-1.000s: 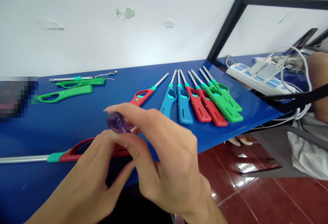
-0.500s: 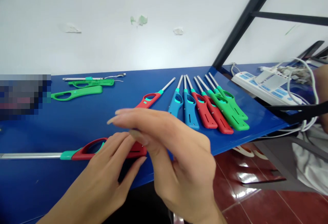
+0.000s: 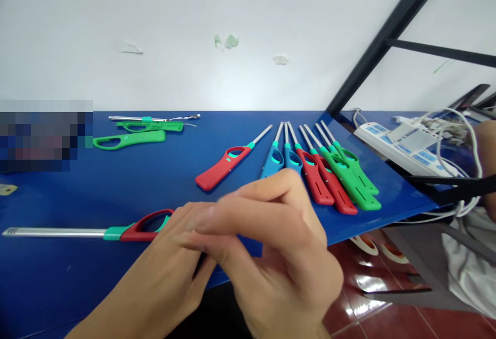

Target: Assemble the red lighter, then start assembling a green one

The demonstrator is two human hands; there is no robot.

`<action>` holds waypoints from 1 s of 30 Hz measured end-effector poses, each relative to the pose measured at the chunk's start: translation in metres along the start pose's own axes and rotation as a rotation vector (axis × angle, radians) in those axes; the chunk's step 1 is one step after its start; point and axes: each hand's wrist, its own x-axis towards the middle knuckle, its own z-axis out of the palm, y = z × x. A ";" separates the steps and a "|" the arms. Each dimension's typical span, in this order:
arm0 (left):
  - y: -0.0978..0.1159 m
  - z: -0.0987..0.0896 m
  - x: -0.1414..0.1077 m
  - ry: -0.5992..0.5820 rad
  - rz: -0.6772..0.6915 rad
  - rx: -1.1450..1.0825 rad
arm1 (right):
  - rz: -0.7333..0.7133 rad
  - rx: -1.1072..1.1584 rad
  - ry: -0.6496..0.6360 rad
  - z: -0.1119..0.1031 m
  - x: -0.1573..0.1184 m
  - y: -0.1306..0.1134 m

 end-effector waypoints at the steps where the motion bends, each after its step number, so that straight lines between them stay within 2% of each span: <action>1: 0.000 0.000 0.000 0.012 0.005 0.004 | -0.013 -0.017 0.005 0.000 0.001 0.001; 4: -0.001 0.001 -0.002 0.064 0.035 0.054 | -0.075 -0.070 -0.035 -0.003 0.006 0.002; 7: -0.001 0.000 -0.003 0.050 0.072 0.103 | -0.034 -0.031 -0.101 -0.004 0.007 0.004; 9: 0.000 -0.001 -0.003 0.026 0.068 0.092 | 0.005 0.014 -0.066 -0.002 0.004 0.005; 11: 0.000 -0.001 -0.002 0.017 0.033 0.061 | -0.027 -0.003 -0.020 0.000 0.001 0.005; 15: 0.000 0.000 -0.002 0.046 0.020 0.063 | -0.051 -0.094 -0.101 -0.002 0.003 0.002; 19: 0.000 0.001 -0.003 0.042 0.047 0.069 | 0.035 0.011 -0.058 -0.003 0.005 -0.003; 25: -0.001 0.001 -0.001 0.033 -0.009 0.002 | -0.066 -0.049 -0.112 -0.003 0.007 -0.001; 30: -0.002 0.001 -0.002 0.056 0.041 0.072 | 0.052 -0.013 -0.103 -0.010 0.012 -0.002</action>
